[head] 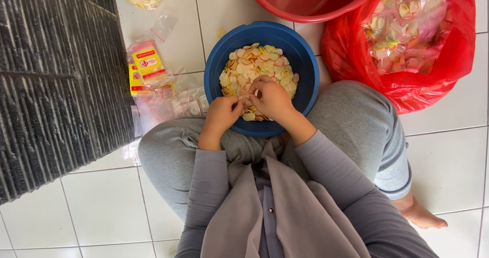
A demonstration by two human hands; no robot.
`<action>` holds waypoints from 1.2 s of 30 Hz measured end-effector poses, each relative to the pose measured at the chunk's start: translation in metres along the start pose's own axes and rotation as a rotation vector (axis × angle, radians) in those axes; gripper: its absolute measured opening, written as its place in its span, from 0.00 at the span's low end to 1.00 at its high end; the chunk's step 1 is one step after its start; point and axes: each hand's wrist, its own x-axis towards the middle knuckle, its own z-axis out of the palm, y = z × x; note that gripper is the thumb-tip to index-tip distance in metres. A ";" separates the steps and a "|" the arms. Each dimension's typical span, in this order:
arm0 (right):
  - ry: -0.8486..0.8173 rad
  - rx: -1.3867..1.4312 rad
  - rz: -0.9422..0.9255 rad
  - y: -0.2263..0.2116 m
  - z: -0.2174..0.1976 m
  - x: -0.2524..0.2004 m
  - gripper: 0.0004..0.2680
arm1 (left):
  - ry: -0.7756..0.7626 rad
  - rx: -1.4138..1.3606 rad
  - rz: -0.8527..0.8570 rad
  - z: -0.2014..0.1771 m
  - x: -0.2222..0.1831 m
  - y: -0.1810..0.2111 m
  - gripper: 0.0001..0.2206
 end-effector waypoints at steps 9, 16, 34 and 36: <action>-0.050 -0.264 -0.286 -0.005 0.010 -0.004 0.06 | 0.044 -0.217 -0.173 0.014 0.010 -0.027 0.18; -0.060 -0.153 -0.078 0.005 0.015 -0.001 0.06 | 0.038 -0.138 -0.030 0.012 0.004 0.007 0.16; -0.029 -0.415 0.180 0.060 0.014 0.069 0.11 | 0.552 0.201 0.133 0.028 0.021 -0.014 0.09; -0.008 -0.509 0.220 0.071 0.026 0.077 0.14 | 0.564 0.185 0.151 0.029 0.022 -0.015 0.08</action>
